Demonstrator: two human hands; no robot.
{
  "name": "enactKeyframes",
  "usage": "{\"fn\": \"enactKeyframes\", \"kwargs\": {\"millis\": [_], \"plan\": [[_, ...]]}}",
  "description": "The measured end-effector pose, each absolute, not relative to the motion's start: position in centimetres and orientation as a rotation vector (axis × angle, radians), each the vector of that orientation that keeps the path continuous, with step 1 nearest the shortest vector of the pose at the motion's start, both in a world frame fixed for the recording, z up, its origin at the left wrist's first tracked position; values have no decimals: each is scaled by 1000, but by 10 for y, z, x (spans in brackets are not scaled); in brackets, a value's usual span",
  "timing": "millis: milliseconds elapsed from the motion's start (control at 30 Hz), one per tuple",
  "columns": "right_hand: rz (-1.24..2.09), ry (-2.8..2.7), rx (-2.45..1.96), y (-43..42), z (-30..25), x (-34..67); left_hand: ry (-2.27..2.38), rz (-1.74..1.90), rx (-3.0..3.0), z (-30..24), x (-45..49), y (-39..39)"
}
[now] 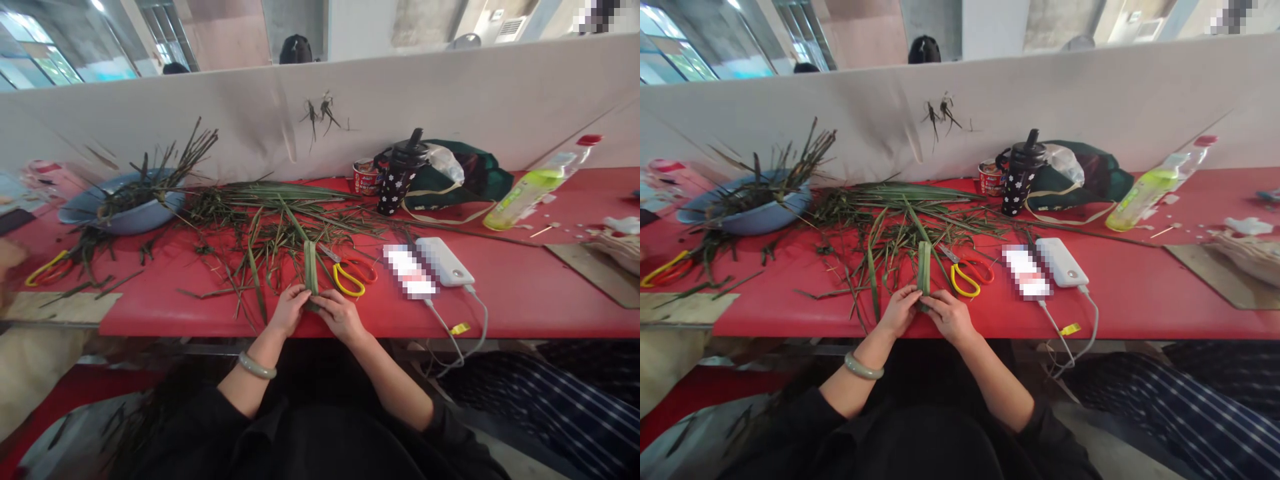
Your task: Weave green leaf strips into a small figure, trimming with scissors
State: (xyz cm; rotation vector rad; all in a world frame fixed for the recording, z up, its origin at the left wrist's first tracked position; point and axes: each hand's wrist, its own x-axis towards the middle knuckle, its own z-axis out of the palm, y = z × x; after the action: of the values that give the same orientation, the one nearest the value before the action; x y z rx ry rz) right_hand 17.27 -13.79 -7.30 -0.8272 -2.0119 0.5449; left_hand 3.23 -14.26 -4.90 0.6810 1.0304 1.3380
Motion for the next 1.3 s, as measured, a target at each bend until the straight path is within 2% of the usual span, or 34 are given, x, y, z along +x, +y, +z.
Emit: {"fn": "enactKeyframes", "kwargs": {"millis": [267,500,1033,1300], "plan": [[502,-2009,-835,-140,-73,172,997,1348,642,-49,32,-143],[541,-1947,-860,-139,-73,172,1039,1249,862,-58,30,-143],[866,-1683,-1153,-132,-65,172,1159,1115,1268,-55,29,-148],[1049,-1664,-1072,-131,-67,171,1227,1155,1331,-55,31,-152]]}}
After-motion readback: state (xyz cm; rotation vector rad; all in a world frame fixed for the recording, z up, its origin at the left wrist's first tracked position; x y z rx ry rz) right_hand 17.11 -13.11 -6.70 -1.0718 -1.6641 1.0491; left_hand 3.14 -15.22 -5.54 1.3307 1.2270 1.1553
